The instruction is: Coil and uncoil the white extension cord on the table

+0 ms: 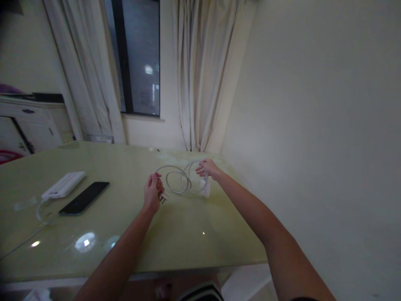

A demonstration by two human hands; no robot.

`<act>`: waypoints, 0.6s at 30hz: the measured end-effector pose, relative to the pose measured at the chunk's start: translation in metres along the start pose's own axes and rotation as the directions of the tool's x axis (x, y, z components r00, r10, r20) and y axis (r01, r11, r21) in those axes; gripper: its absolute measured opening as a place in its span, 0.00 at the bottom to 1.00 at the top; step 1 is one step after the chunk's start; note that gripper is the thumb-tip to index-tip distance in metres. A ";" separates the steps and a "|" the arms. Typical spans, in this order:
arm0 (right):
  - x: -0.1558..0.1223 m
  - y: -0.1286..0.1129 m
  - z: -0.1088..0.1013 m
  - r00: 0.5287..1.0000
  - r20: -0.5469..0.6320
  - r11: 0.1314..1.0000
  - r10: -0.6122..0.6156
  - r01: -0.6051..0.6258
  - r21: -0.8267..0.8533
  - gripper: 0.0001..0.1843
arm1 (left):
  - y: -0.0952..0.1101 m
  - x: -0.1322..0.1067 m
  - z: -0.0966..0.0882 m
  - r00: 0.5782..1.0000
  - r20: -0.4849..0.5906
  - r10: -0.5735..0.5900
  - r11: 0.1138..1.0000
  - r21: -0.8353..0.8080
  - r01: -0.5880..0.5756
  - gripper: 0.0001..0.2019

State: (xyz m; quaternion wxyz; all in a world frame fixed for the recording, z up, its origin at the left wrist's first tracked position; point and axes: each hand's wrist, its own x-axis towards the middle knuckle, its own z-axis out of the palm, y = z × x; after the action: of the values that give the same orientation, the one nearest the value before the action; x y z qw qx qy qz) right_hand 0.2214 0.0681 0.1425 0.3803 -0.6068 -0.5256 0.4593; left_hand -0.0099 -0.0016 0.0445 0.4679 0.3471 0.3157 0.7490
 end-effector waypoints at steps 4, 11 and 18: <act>0.006 -0.003 -0.017 0.991 -0.125 0.998 -0.041 0.047 0.046 0.07 | 0.006 0.007 -0.006 0.995 -0.100 -0.019 0.999 -0.037 0.016 0.21; 0.001 -0.011 -0.035 0.972 -0.220 0.978 -0.084 0.123 0.169 0.07 | 0.012 0.008 -0.011 0.996 -0.077 0.050 0.970 0.240 -0.030 0.26; -0.001 -0.038 -0.037 0.798 -0.559 0.846 -0.225 0.445 0.294 0.12 | 0.012 -0.010 -0.014 0.851 0.432 0.299 0.495 0.692 -0.525 0.24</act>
State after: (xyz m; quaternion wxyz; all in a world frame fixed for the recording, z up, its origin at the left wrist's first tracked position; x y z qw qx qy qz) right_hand 0.2457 0.0741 0.1893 0.6997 -0.5058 -0.3999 0.3076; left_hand -0.0238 -0.0175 0.0445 0.1073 0.6754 0.4563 0.5693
